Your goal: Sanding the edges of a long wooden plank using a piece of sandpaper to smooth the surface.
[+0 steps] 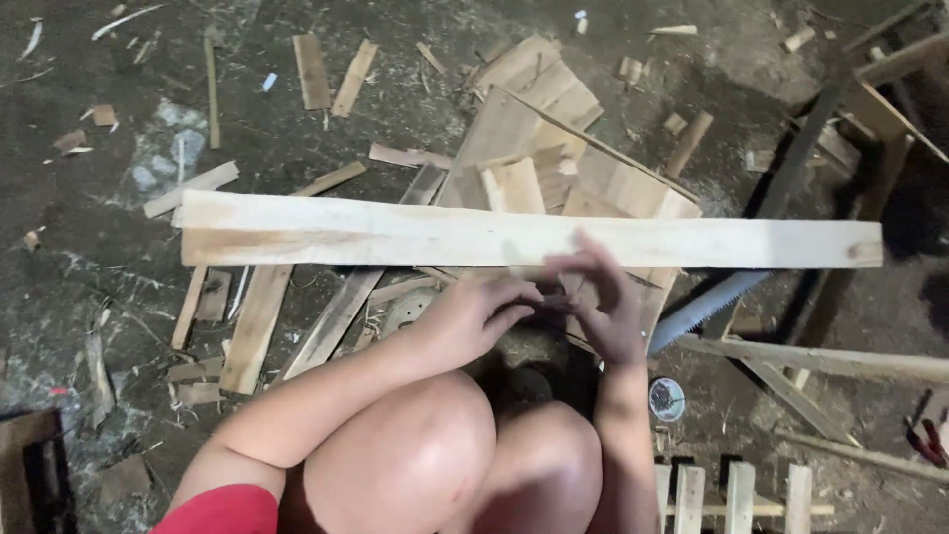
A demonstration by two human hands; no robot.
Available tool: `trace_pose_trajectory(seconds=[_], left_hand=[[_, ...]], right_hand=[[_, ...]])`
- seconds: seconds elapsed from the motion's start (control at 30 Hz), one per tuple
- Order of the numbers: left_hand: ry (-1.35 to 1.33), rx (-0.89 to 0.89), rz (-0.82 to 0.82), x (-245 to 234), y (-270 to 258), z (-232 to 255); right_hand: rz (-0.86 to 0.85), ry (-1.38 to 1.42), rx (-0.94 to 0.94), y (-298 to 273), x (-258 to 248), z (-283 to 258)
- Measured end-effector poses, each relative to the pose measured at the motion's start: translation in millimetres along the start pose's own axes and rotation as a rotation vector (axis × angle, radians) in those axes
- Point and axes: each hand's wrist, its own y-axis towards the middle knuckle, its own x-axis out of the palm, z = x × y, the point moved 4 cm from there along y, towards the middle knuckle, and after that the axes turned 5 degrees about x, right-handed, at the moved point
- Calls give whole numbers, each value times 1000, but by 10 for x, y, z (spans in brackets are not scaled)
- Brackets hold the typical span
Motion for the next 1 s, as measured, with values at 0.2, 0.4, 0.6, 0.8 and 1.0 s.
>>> trace_pose_trajectory(seconds=[0.2,0.4,0.6,0.8,1.0], left_hand=[[-366,-260,124,196,155,-247],[-745,-358,79,441,133,-546],[-113,-175,58,-222,232,80],[737,-172,-160,-1073,185,301],[926,-411,-405,-1325,-158,-136]], right_hand=[[-100,581,209,-244,-162,508],[-15,617,284,-212,43,-34],[536,199,-102,-121,-614,140],[674,-438,-248,-89,-1049,-215],[530,-902,-232,196,-481,115]])
